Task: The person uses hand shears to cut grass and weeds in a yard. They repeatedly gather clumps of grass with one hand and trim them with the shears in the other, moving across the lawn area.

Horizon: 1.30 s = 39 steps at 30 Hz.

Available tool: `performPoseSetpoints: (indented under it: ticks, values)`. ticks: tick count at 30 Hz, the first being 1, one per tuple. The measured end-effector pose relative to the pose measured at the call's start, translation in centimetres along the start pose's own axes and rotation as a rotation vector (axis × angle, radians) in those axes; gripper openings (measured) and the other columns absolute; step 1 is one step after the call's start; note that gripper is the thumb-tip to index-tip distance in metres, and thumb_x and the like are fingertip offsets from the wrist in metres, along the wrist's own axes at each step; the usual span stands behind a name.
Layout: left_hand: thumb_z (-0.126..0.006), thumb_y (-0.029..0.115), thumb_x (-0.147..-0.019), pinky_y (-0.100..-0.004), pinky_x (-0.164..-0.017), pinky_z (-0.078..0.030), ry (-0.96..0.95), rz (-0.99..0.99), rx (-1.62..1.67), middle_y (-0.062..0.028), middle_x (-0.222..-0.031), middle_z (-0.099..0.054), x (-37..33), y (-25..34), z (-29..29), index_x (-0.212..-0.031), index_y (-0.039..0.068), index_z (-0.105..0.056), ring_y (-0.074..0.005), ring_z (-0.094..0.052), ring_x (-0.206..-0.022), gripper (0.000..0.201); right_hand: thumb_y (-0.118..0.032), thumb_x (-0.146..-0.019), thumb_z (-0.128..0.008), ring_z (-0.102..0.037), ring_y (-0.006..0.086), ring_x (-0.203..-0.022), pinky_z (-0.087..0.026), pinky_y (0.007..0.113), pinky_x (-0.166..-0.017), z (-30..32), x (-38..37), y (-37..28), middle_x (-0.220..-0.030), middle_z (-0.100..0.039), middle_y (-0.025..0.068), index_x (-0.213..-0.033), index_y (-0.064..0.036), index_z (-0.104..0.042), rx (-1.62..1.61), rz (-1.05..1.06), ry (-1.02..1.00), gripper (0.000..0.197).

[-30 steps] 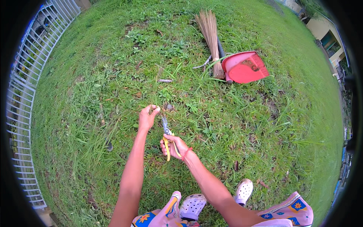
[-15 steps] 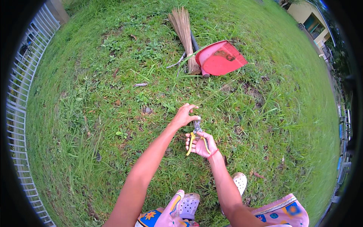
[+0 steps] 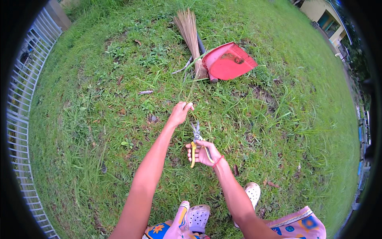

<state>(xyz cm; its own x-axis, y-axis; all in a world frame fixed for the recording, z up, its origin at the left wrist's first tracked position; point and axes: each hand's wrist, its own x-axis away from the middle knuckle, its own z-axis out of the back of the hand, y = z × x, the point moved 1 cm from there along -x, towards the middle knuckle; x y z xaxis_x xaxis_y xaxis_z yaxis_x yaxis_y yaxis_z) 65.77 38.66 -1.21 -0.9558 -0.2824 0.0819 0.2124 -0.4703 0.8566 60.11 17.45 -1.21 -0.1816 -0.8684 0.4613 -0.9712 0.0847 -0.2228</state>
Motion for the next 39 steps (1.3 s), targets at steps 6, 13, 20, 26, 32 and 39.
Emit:
performPoseSetpoints:
  ticks: [6, 13, 20, 26, 32, 39]
  values:
    - [-0.048, 0.032, -0.096, -0.0373, -0.073, -0.041, 0.061, -0.063, -0.005, -0.0127, -0.076, -0.051, 1.3, 0.1, -1.1, -0.080, 0.002, -0.061, -0.0270, -0.051, -0.075, 0.036, -0.032, -0.089, -0.053, -0.057, 0.0233, -0.069, -0.049, 0.036, -0.067, 0.2, -6.5, -2.3, -0.078, -0.058, 0.0111, -0.094, 0.0020, -0.054, -0.138, 0.010, 0.052, 0.034]
    - [-0.045, 0.028, -0.097, -0.0378, -0.068, -0.041, -0.016, 0.095, -0.139, -0.0130, -0.077, -0.051, 5.5, -0.2, 4.0, -0.078, 0.004, -0.058, -0.0257, -0.052, -0.072, 0.034, -0.029, -0.090, -0.054, -0.062, 0.0249, -0.075, -0.052, 0.038, -0.072, -1.8, -2.1, -0.6, -0.084, -0.061, 0.0115, -0.099, 0.0024, -0.058, 0.125, -0.205, -0.012, 0.033]
    - [-0.043, 0.028, -0.097, -0.0406, -0.079, -0.043, -0.097, 0.047, -0.111, -0.0145, -0.083, -0.059, 3.6, -4.8, 6.2, -0.079, 0.003, -0.057, -0.0282, -0.056, -0.085, 0.034, -0.028, -0.088, -0.051, -0.061, 0.0296, -0.095, -0.049, 0.045, -0.090, -3.5, -8.4, 0.1, -0.102, -0.061, 0.0188, -0.112, 0.0073, -0.054, -0.084, -0.279, -0.193, 0.042]
    - [-0.039, 0.029, -0.100, -0.0267, -0.065, -0.042, -0.062, 0.139, 0.153, -0.0003, -0.074, -0.051, 1.8, -6.7, 6.0, -0.085, 0.003, -0.050, -0.0121, -0.049, -0.069, 0.032, -0.027, -0.086, -0.057, -0.059, 0.0227, -0.065, -0.051, 0.035, -0.064, -5.0, -13.2, 1.7, -0.074, -0.059, 0.0103, -0.090, 0.0009, -0.056, -0.132, -0.245, 0.023, 0.029]
    - [-0.048, 0.029, -0.096, -0.0314, -0.060, -0.043, 0.266, 0.096, 0.074, -0.0048, -0.069, -0.049, 2.7, -5.6, 9.4, -0.103, 0.003, -0.048, -0.0159, -0.047, -0.061, 0.026, -0.031, -0.090, -0.054, -0.058, 0.0217, -0.064, -0.050, 0.036, -0.062, -4.5, -9.1, 2.5, -0.075, -0.058, 0.0097, -0.092, 0.0007, -0.057, 0.068, -0.286, -0.064, 0.032]
    - [-0.074, 0.023, -0.078, -0.0382, -0.060, -0.043, 0.253, 0.132, -0.176, -0.0090, -0.067, -0.048, 1.4, -4.7, 7.7, -0.118, 0.005, -0.044, -0.0249, -0.048, -0.060, 0.053, -0.032, -0.088, -0.053, -0.061, 0.0256, -0.077, -0.053, 0.040, -0.075, -2.5, -9.4, 0.3, -0.084, -0.061, 0.0140, -0.101, 0.0042, -0.056, -0.167, -0.171, 0.057, 0.039]
